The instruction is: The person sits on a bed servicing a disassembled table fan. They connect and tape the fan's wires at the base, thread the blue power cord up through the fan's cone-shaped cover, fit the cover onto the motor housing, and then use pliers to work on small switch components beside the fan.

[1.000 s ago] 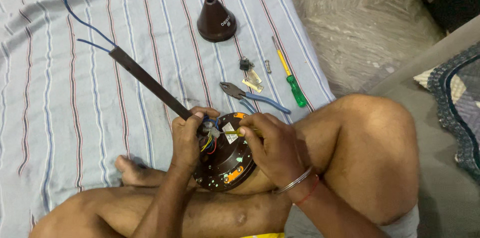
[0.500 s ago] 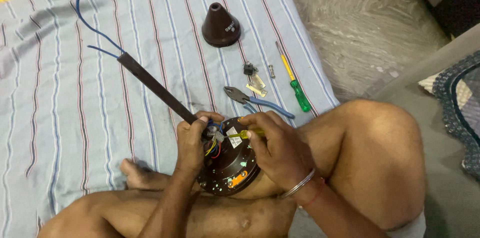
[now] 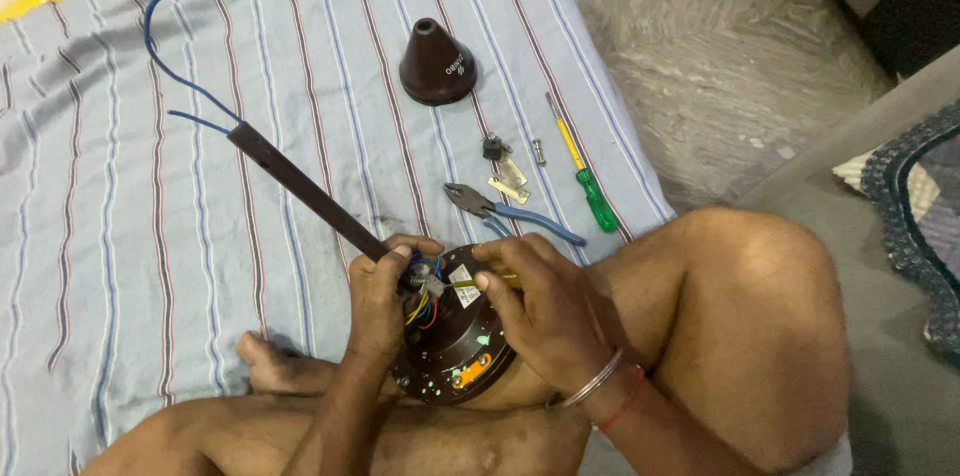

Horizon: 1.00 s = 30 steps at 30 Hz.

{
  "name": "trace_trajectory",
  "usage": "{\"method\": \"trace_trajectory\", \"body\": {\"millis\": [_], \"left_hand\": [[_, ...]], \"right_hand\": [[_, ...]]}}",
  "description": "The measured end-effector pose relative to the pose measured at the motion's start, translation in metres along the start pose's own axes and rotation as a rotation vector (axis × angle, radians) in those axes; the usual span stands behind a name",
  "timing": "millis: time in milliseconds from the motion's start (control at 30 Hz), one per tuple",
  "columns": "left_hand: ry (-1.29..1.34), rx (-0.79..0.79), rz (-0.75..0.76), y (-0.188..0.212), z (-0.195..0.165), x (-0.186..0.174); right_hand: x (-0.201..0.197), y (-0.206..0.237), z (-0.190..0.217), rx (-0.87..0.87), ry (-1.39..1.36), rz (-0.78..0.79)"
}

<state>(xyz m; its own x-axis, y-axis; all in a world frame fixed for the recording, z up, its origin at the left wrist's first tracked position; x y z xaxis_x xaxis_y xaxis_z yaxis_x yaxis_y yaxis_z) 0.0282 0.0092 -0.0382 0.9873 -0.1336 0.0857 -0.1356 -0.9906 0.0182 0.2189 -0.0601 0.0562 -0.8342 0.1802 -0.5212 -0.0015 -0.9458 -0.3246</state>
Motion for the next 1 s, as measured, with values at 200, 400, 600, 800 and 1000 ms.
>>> {"method": "trace_trajectory", "body": {"millis": [200, 400, 600, 800, 1000], "left_hand": [[0.031, -0.03, -0.008, 0.0, -0.003, 0.0], [0.001, -0.04, -0.016, 0.003, -0.009, 0.001], [0.018, -0.045, -0.004, 0.003, -0.009, 0.003], [0.007, -0.06, -0.005, 0.002, -0.002, 0.001], [0.066, -0.023, 0.029, 0.001, 0.001, 0.001]], "right_hand": [[0.001, -0.001, -0.004, 0.144, 0.03, 0.048], [-0.004, -0.002, 0.002, -0.001, -0.032, 0.036], [-0.004, -0.002, 0.0, 0.277, 0.084, 0.083], [-0.002, -0.002, -0.002, 0.071, 0.015, 0.045], [-0.002, -0.002, -0.005, 0.05, -0.043, 0.039]]}}
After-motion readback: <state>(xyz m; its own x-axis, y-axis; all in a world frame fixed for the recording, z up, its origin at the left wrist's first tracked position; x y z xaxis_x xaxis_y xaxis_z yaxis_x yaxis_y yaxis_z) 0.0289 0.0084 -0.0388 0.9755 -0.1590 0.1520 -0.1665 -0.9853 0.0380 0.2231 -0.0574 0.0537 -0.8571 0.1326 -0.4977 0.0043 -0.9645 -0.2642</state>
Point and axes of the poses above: each hand's wrist, its own y-axis away from the middle knuckle, its own x-axis out of the palm, z = x × y, the point moved 3 cm from there along -y, towards the middle knuckle
